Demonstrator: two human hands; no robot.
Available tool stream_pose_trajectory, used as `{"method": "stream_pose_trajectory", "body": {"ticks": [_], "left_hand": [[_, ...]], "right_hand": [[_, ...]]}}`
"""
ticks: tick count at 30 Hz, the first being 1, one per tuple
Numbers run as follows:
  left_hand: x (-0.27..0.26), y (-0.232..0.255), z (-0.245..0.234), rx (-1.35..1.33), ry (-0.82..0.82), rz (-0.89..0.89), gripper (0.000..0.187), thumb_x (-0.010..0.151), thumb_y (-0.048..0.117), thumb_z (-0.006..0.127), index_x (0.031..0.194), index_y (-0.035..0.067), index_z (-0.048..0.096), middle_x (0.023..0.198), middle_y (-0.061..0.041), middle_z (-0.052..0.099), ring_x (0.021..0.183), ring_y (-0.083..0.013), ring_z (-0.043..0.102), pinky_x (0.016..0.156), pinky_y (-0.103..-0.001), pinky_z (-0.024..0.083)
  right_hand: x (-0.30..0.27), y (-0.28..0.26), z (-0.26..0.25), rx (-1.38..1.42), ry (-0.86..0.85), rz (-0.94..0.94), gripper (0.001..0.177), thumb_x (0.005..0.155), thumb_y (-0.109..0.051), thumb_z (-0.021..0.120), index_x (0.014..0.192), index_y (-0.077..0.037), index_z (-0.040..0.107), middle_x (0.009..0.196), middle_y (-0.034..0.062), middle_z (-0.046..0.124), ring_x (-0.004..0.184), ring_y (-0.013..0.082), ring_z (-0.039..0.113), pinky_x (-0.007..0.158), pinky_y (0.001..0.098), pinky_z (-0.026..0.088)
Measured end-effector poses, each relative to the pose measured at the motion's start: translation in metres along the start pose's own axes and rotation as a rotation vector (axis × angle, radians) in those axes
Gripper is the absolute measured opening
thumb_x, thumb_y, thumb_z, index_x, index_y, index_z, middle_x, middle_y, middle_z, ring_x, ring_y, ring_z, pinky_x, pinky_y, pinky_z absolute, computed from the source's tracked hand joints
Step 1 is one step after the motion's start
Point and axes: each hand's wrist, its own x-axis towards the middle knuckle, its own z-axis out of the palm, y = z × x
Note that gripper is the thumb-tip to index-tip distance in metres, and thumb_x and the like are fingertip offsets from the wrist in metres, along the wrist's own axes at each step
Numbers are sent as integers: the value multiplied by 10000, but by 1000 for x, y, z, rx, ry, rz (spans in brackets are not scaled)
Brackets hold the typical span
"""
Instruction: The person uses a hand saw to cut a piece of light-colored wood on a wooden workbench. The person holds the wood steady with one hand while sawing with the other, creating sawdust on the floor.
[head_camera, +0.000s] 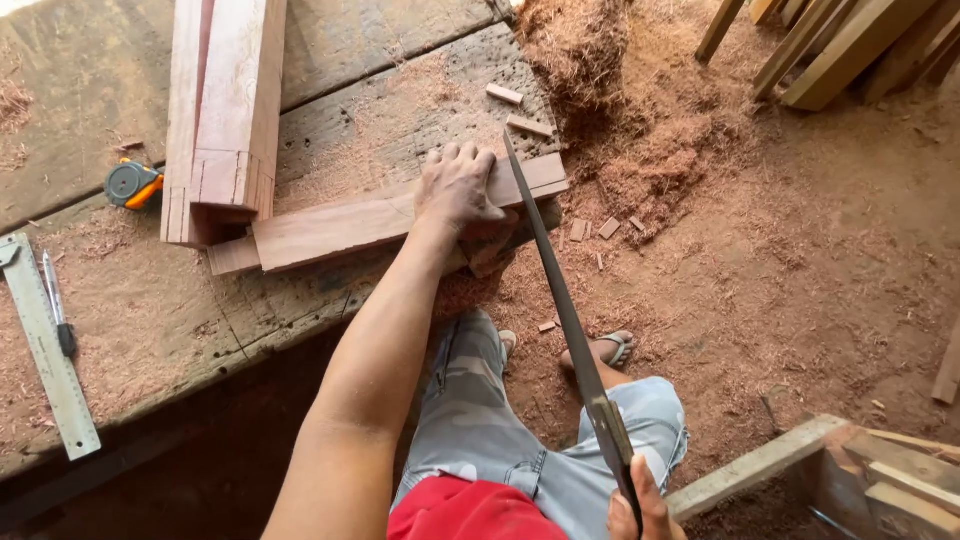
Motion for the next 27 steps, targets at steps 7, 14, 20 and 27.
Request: {"method": "stream_pose_trajectory", "body": {"ticks": [7,14,20,27], "left_hand": [[3,-2,-3,-18,73,21,922,509,587,956,1235,147,596,1219,-72,615,1208,-263,528,1037,-427,374],[9,-7,12,27,68,30,975,504,622,935,1279,143,589,1229,-64,616,1230,-251,530,1035,-428,398],[-4,5,-21,-38,10,1,919,534,642,932,1235,149,597,1211,-68,604,1238,-260,511,1074,-426,372],[7,0,-7,21,-63,-9,910,559,604,929,1257,136,581,1218,-63,602,1205,-249,533,1018,-418,407]], "right_hand": [[226,-36,90,20,6,-209,517,1052,-31,502,1547,19,360,1196,297,675,941,317,709,763,367,608],[254,-43,97,36,-25,-93,523,1059,-66,488,1564,-12,365,1073,251,755,671,217,745,572,315,607],[103,-23,35,82,-27,-102,559,1038,-41,526,1571,-16,359,1175,211,715,984,276,763,775,330,616],[36,16,33,74,84,117,561,937,-13,564,1488,-59,467,1148,241,733,741,178,738,674,282,576]]}}
